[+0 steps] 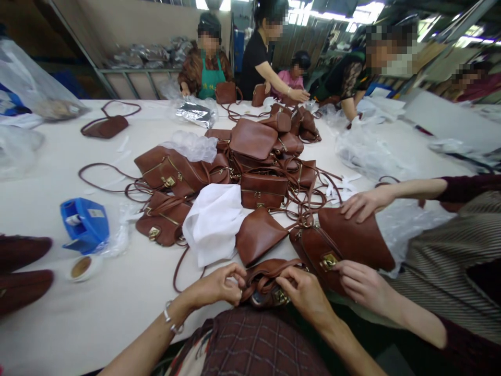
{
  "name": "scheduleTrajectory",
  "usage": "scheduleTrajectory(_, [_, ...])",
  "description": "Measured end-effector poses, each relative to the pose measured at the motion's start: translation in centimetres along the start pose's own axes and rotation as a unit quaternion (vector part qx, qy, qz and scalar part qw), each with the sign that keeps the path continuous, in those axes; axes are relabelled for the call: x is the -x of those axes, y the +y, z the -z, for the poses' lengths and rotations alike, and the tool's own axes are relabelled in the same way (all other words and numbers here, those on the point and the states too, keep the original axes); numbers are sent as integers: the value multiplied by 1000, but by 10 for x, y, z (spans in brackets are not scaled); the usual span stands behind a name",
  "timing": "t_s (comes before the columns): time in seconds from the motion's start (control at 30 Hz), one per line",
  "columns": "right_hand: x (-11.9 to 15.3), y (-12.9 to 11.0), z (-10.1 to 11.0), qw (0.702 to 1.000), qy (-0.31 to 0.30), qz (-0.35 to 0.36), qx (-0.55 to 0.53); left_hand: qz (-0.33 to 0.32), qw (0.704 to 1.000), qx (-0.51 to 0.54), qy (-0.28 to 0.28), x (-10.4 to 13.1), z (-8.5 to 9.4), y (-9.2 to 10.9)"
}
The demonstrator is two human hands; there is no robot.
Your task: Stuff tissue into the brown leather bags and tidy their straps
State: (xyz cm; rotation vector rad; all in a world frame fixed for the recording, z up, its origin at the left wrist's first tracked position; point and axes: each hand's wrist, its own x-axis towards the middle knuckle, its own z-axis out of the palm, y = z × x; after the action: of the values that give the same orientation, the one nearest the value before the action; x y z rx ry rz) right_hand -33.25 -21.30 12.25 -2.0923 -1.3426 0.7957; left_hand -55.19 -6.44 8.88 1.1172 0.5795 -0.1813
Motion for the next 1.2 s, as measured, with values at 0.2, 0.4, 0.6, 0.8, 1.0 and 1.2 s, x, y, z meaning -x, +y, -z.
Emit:
scheduleTrajectory(0.2, [0, -4, -7, 1000, -12, 2, -18, -48, 995, 41, 76, 5, -13, -34])
scheduleTrajectory(0.4, [-2, -1, -10, 1000, -24, 4, -12, -66, 975, -71, 202, -7, -34, -28])
scheduleTrajectory(0.6, [-2, 0, -11, 1000, -26, -2, -17, -44, 980, -81, 175, -3, -38, -20])
scheduleTrajectory(0.8, [0, 2, -10, 999, -40, 7, -17, -39, 965, -155, 209, -15, -42, -14])
scheduleTrajectory(1.0, [-1, -5, -17, 999, -48, 20, -4, -33, 912, -321, 252, -40, -41, -22])
scheduleTrajectory(1.2, [-2, -8, -16, 1000, -17, -3, -3, -183, 908, -319, 203, -17, -36, -15])
